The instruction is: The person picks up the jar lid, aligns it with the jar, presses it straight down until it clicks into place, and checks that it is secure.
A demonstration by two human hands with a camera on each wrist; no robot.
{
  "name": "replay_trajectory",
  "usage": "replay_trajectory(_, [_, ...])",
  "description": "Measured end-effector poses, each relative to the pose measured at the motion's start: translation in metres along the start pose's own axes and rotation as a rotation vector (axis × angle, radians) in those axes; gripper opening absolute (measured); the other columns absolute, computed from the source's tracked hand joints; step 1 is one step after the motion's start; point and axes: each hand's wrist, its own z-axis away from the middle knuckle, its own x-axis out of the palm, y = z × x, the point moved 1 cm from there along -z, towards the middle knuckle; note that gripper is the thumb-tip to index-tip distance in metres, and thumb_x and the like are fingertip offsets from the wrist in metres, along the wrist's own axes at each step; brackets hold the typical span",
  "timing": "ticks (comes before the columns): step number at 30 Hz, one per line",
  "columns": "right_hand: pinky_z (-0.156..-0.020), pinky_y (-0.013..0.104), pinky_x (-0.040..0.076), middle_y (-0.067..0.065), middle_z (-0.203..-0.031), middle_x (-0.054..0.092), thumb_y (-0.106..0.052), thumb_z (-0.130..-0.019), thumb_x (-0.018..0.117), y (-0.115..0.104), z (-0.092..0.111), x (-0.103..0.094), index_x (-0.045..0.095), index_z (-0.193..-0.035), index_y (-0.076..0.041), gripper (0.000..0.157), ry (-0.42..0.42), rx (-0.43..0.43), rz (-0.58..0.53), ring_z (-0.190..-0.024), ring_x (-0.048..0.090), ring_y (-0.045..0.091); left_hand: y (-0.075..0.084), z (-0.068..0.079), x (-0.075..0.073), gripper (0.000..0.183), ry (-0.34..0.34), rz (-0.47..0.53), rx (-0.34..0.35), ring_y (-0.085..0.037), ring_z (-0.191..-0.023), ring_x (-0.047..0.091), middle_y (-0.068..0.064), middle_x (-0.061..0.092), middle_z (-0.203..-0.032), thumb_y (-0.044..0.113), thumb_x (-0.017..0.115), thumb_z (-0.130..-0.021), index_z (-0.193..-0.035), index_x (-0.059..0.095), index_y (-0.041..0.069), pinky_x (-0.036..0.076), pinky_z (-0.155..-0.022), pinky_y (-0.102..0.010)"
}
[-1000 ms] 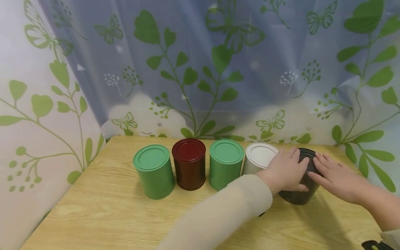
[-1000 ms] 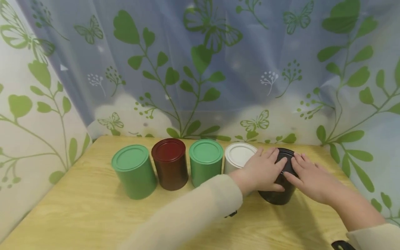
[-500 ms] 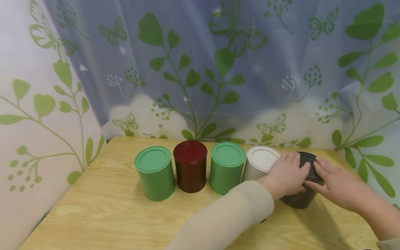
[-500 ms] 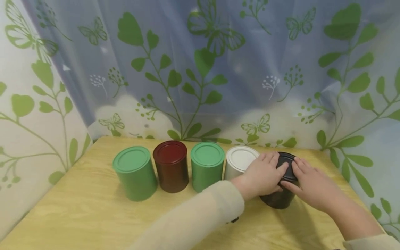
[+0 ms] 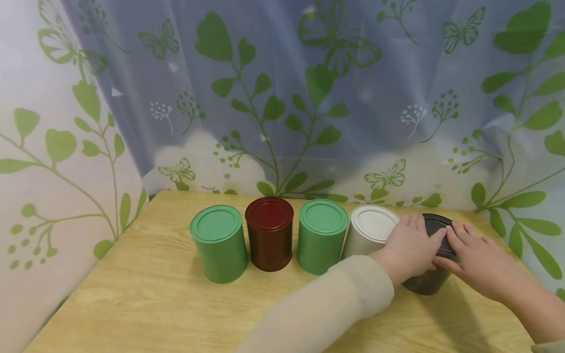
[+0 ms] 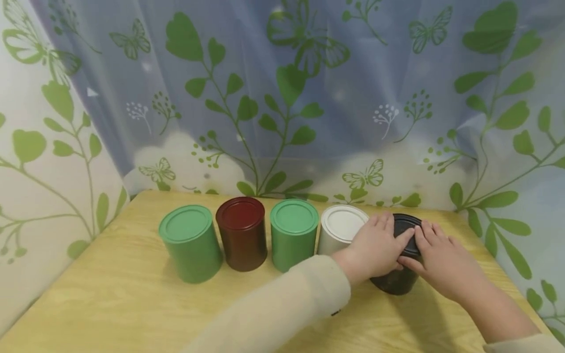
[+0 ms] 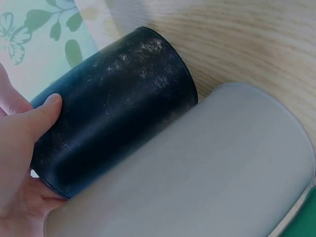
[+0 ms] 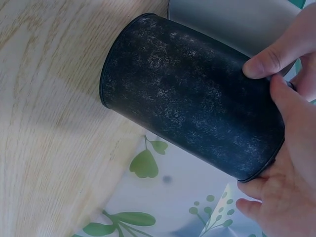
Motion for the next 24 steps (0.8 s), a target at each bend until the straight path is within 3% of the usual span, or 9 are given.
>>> replay_trajectory(7, [-0.090,0.067,0.030,0.044,-0.134,0.027,-0.050,-0.093,0.048,-0.004,0.003,-0.005,0.035,-0.130,0.022,0.082,0.019,-0.023,0.044,-0.122,0.029,0.056,0.002,-0.001,0.000,0.080,0.002,-0.037,-0.006,-0.014,-0.140,0.012,-0.002,0.018,-0.153,0.073,0.033,-0.081,-0.147,-0.001,0.043,0.008,-0.112,-0.028])
replay_trajectory(10, [-0.090,0.066,0.031,0.044,-0.134,0.027,-0.050,-0.092,0.048,-0.004,0.004,-0.003,0.036,-0.129,0.022,0.082,0.013,-0.025,0.035,-0.122,0.030,0.056,0.003,0.004,0.002,0.079,0.033,-0.040,-0.010,-0.014,-0.139,0.015,-0.001,0.022,-0.151,0.073,0.034,-0.082,-0.148,0.004,0.041,0.009,-0.112,-0.031])
replay_trajectory(16, [-0.091,0.065,0.032,0.045,-0.133,0.026,-0.052,-0.092,0.048,-0.001,0.005,0.002,0.035,-0.128,0.024,0.085,0.010,-0.014,0.046,-0.120,0.030,0.057,0.001,0.018,0.003,0.054,0.127,-0.036,0.031,-0.013,-0.133,0.030,0.003,0.039,-0.143,0.054,0.035,-0.096,-0.147,0.023,0.039,0.020,-0.107,-0.033])
replay_trajectory(24, [-0.092,0.066,0.030,0.048,-0.131,0.026,-0.052,-0.091,0.050,-0.002,0.003,-0.002,0.033,-0.128,0.025,0.087,0.021,-0.016,0.032,-0.118,0.030,0.059,-0.003,0.021,0.000,0.046,0.082,-0.004,-0.001,-0.012,-0.134,0.026,0.004,0.036,-0.145,0.045,0.027,-0.100,-0.146,0.021,0.041,0.017,-0.110,-0.032])
